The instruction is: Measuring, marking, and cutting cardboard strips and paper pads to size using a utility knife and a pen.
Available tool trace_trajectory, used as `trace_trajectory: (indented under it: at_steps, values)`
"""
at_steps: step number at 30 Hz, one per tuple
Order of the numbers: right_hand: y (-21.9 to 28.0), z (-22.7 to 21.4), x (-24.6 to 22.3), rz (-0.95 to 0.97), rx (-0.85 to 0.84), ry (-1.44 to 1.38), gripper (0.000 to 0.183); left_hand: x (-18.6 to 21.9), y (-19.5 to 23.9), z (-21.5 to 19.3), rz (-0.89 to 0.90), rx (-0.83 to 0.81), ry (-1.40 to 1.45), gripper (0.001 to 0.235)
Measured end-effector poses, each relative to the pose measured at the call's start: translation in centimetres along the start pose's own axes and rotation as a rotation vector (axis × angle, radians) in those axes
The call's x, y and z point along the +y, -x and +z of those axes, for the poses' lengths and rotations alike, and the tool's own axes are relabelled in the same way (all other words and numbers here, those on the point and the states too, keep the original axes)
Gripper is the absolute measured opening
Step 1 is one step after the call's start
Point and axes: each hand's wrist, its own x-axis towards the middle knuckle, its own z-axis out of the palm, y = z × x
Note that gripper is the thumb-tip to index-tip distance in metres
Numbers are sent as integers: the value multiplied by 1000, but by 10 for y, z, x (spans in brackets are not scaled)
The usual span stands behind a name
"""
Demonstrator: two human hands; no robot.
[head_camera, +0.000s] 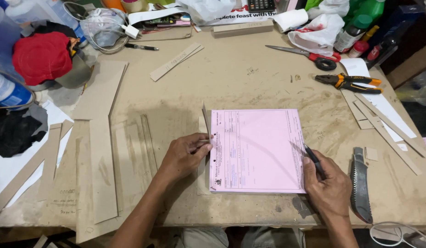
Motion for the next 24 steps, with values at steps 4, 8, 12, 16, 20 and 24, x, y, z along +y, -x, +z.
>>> trace_trajectory:
  at_steps: [4,8,12,16,20,24]
  values:
    - [-4,-16,-28,103,-44,-57,53,-2,-2,2,-10,5,-12,34]
    - [-6,-19,-21,141,-83,-70,56,-10,-6,2,30,25,23,33]
    - [-4,-21,-50,-291,15,-41,31,-16,-7,2,118,32,78,31]
    - [-16,21,-93,-450,-213,-80,36,-15,-6,1,109,47,86,34]
    - [-30,60,-115,-495,-224,-7,26,-13,-4,-3,177,-11,59,38]
    - [-39,57,-136,-467,-323,13,28,-18,-7,-1,192,0,78,37]
